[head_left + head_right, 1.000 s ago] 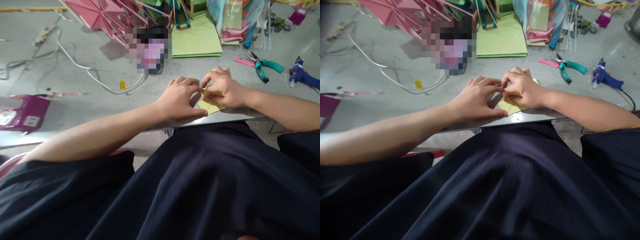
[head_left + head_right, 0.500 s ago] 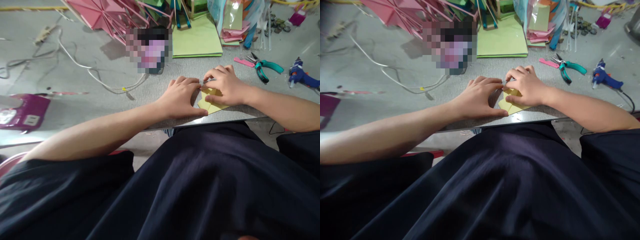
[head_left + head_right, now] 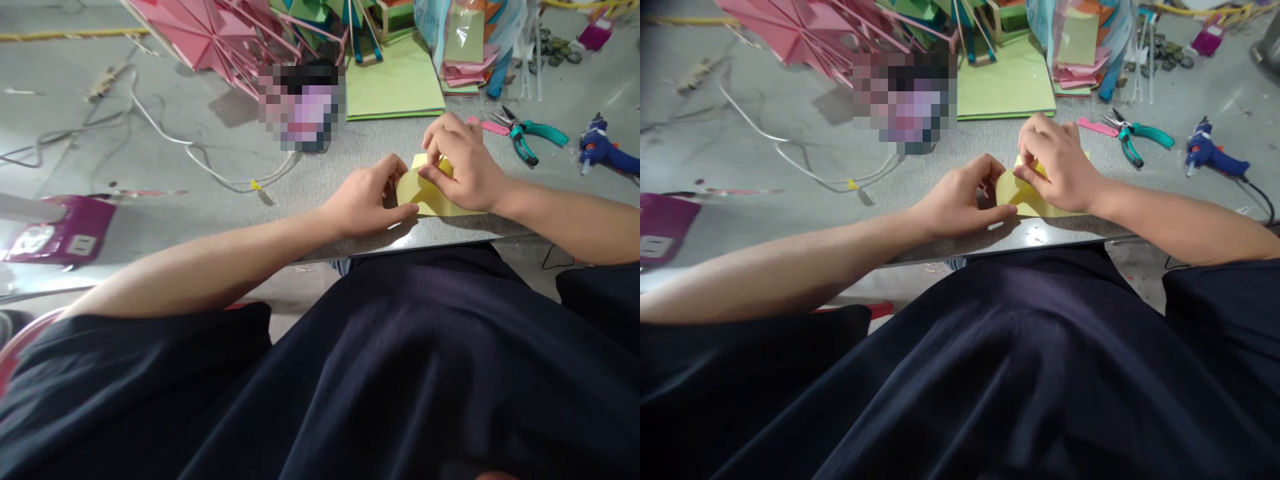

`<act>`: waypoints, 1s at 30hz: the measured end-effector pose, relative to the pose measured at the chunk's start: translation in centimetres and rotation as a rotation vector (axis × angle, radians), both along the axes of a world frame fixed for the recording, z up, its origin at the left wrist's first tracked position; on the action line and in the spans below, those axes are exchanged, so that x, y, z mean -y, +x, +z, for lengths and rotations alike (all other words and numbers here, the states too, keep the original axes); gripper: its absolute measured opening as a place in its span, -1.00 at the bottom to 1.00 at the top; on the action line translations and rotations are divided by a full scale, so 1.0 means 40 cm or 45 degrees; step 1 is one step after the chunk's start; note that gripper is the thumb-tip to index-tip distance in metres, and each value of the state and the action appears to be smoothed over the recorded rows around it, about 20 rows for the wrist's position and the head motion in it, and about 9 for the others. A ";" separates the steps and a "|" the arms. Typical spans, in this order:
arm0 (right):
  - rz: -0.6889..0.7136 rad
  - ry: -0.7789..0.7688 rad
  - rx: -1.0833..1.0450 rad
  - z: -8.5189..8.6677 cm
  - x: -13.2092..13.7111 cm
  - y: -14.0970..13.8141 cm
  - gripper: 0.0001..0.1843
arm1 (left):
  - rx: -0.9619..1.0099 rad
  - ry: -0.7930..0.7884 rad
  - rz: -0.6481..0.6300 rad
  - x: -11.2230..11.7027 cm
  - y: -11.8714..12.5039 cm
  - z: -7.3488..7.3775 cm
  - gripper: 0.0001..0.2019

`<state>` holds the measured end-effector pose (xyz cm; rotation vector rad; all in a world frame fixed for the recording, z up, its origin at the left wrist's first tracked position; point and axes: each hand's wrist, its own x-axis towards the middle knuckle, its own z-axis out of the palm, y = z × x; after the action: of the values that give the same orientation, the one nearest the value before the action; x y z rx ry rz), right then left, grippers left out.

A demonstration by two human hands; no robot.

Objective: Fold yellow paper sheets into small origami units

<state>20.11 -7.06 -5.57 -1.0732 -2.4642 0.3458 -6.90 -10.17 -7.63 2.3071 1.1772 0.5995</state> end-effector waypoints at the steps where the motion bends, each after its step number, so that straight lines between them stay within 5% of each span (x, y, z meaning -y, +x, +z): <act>1: -0.018 0.059 -0.003 0.004 0.005 0.000 -0.49 | 0.058 -0.017 -0.009 -0.003 0.001 -0.002 -0.62; 7: -0.011 0.368 -0.019 -0.015 0.003 0.005 -0.48 | 0.404 -0.040 -0.053 -0.028 0.005 -0.055 -0.79; 11: 0.070 0.621 -0.197 -0.043 -0.015 0.014 -0.53 | 0.731 0.064 -0.130 -0.050 0.003 -0.097 -0.62; 14: 0.054 0.631 -0.279 -0.056 -0.027 0.027 -0.59 | 0.814 0.203 -0.101 -0.059 -0.004 -0.109 -0.49; 21: 0.047 0.725 -0.356 -0.084 -0.046 0.044 -0.45 | 0.733 0.368 0.005 -0.048 -0.014 -0.089 -0.54; 25: 0.081 0.697 -0.173 -0.060 -0.018 0.032 -0.61 | 0.635 0.301 -0.087 -0.041 -0.011 -0.061 -0.57; 30: 0.132 0.578 -0.043 -0.034 0.001 0.023 -0.48 | 0.547 0.287 -0.125 -0.035 -0.011 -0.043 -0.49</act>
<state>21.05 -7.11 -6.93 -0.7432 -2.4068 -0.1617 -7.36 -8.79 -9.34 2.2388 0.8225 1.1711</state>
